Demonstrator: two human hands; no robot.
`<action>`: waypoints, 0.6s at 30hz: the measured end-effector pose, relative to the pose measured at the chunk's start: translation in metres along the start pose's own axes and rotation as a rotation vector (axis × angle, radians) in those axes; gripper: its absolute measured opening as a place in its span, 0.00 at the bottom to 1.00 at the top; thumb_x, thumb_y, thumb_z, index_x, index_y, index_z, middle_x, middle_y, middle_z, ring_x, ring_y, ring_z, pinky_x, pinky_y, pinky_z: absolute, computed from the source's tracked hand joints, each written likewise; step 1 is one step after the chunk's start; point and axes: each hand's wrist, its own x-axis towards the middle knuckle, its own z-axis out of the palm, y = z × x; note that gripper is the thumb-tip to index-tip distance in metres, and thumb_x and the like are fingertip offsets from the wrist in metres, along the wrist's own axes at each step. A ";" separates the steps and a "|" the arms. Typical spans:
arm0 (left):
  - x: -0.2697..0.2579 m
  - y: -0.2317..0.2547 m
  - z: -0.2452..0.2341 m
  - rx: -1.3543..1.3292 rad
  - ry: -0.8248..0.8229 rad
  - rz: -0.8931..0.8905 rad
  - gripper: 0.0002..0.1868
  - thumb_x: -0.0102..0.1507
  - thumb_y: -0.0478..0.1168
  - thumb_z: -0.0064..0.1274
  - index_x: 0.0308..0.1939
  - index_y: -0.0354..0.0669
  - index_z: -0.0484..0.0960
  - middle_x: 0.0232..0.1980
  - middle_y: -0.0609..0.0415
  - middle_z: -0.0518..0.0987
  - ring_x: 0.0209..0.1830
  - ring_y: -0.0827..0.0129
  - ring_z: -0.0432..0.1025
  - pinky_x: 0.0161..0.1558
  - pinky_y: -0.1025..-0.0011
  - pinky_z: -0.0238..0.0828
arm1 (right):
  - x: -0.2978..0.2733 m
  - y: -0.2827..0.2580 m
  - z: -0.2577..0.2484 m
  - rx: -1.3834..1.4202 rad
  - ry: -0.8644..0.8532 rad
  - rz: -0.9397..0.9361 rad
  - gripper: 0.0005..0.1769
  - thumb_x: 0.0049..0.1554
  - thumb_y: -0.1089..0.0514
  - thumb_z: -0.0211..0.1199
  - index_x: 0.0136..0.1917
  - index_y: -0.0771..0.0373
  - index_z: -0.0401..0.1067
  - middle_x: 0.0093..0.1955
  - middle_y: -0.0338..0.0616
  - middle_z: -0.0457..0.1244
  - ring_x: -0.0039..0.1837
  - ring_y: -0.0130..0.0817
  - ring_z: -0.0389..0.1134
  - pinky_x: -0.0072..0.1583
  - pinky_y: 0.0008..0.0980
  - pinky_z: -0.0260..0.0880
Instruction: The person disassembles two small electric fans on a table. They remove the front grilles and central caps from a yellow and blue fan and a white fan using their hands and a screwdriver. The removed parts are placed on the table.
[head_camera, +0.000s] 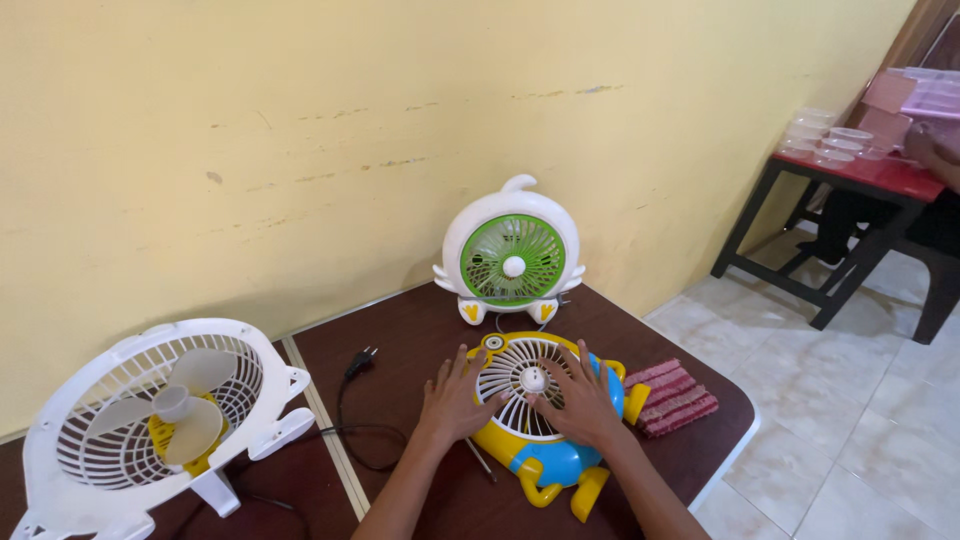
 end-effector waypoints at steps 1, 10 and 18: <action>0.004 0.000 0.004 -0.012 0.015 0.013 0.49 0.59 0.70 0.52 0.80 0.64 0.50 0.85 0.49 0.44 0.81 0.44 0.44 0.73 0.35 0.44 | 0.000 0.001 -0.002 -0.002 -0.007 -0.003 0.41 0.53 0.27 0.60 0.74 0.43 0.62 0.82 0.48 0.44 0.85 0.53 0.30 0.76 0.68 0.30; 0.015 0.003 0.004 -0.036 0.025 -0.016 0.50 0.58 0.69 0.55 0.80 0.62 0.52 0.83 0.45 0.47 0.81 0.47 0.49 0.74 0.36 0.42 | 0.019 -0.001 0.008 0.002 -0.021 -0.010 0.39 0.53 0.28 0.60 0.72 0.44 0.65 0.81 0.45 0.47 0.84 0.53 0.36 0.75 0.70 0.32; 0.036 0.000 0.023 -0.174 0.199 0.076 0.43 0.61 0.60 0.56 0.77 0.57 0.60 0.78 0.43 0.59 0.67 0.41 0.67 0.67 0.38 0.58 | 0.017 -0.001 0.011 -0.001 0.064 0.006 0.36 0.53 0.32 0.63 0.69 0.48 0.68 0.80 0.47 0.49 0.83 0.54 0.40 0.75 0.70 0.35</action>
